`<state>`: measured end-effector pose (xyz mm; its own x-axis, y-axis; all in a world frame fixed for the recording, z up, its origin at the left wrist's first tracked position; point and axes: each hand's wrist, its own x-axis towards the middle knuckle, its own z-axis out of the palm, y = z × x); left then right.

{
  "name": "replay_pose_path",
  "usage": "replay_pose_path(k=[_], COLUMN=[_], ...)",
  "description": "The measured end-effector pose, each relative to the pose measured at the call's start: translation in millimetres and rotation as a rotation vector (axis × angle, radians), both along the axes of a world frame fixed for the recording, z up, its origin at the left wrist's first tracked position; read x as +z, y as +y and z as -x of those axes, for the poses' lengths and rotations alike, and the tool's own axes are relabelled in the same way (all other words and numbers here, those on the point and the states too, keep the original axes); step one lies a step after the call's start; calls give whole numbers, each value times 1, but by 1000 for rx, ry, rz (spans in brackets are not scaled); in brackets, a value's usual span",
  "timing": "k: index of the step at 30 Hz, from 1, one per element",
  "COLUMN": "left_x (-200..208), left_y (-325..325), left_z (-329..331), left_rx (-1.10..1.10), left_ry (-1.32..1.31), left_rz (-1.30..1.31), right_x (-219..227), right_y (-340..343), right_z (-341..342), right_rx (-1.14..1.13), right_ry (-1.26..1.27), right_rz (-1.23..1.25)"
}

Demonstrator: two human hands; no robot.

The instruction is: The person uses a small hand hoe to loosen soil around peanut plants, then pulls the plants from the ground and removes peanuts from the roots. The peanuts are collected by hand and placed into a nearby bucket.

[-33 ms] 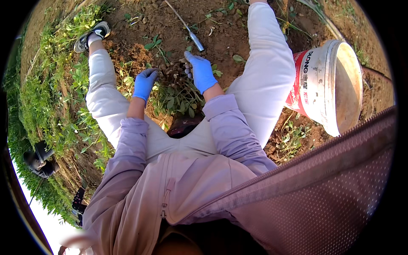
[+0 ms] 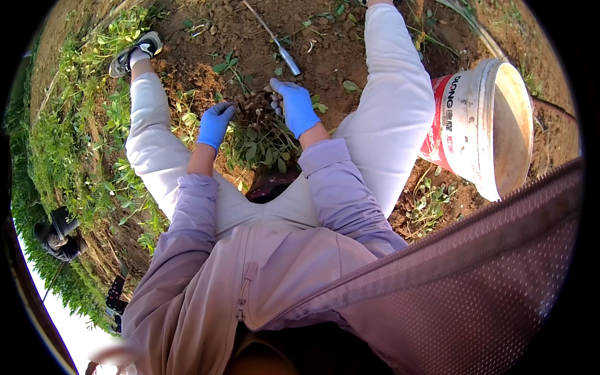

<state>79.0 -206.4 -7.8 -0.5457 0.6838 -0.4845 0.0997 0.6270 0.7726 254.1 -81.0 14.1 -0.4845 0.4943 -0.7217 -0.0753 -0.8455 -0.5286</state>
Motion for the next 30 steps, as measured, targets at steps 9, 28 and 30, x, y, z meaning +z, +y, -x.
replay_pose_path(k=[9, 28, 30], left_x=[-30, -24, -30], left_y=[2, -17, -16], left_z=[0, -22, -27], left_rx=[-231, 16, -11], left_ry=[411, -355, -427], left_rz=[471, -250, -335], right_x=[2, 24, 32], right_y=[-8, -57, -69], right_z=[7, 3, 0], right_rx=[-26, 5, -36], right_ry=[-60, -2, -1], right_rz=[89, 133, 131])
